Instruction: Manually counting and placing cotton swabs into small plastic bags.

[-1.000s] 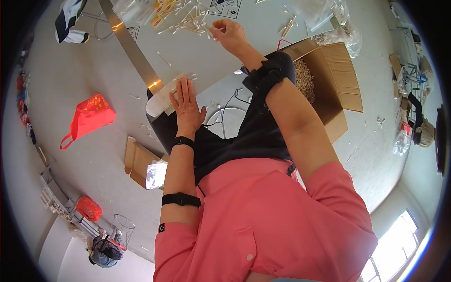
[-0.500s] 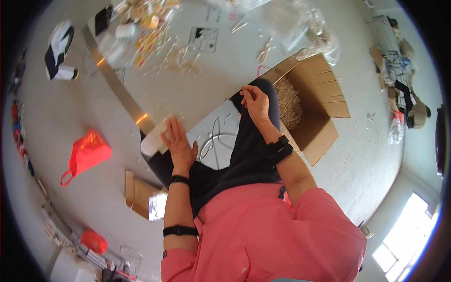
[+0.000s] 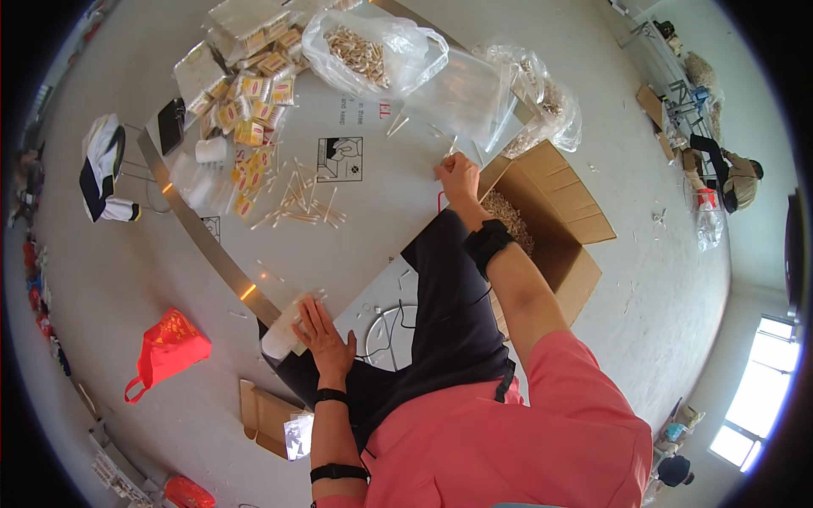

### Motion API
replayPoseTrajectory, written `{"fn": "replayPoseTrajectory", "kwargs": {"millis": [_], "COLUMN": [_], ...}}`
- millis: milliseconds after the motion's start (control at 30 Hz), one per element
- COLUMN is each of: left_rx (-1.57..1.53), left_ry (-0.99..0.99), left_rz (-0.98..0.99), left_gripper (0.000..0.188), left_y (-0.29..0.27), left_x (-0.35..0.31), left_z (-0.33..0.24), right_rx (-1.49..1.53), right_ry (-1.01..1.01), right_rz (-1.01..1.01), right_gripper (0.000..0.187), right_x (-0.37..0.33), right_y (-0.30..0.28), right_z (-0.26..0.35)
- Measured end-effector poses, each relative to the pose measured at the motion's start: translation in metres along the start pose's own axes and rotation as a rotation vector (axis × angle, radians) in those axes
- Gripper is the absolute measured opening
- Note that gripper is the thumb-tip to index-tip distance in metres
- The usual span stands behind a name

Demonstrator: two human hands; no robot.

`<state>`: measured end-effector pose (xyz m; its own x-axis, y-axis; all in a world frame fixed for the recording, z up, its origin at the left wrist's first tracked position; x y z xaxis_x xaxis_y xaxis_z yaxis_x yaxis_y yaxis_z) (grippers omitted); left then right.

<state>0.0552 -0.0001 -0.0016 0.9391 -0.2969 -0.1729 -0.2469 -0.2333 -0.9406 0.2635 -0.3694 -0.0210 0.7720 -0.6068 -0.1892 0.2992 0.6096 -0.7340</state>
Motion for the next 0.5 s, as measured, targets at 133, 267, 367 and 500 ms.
{"fn": "replayPoseTrajectory", "kwargs": {"millis": [133, 267, 367, 500], "left_rx": [0.007, 0.008, -0.001, -0.018], "left_ry": [0.012, 0.003, 0.021, 0.02], "left_rz": [-0.016, -0.006, -0.013, -0.02], "left_gripper": [0.098, 0.099, 0.099, 0.099], "left_y": [0.0, -0.002, 0.0, 0.001], "left_x": [-0.001, -0.003, -0.001, 0.0], "left_z": [0.0, 0.001, -0.002, -0.001], "right_rx": [-0.042, -0.061, -0.297, -0.523], "right_ry": [-0.195, -0.474, -0.608, -0.625], "right_rz": [-0.118, 0.003, 0.06, 0.074], "right_gripper": [0.021, 0.025, 0.033, 0.036], "right_x": [0.022, 0.009, 0.012, 0.0], "right_y": [-0.007, 0.016, 0.035, 0.054], "right_z": [0.026, 0.084, 0.104, 0.093]}}
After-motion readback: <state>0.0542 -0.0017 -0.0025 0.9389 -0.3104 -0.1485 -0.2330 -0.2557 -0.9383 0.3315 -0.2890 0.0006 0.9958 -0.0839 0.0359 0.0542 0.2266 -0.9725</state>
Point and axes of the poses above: each hand's wrist, its own x-axis towards the middle knuckle, its own y-axis out of the palm, z = x × y, the point moved 8 cm from there along x, towards the middle knuckle, and after that the axes turned 11 degrees about y, right-handed, at the moved point
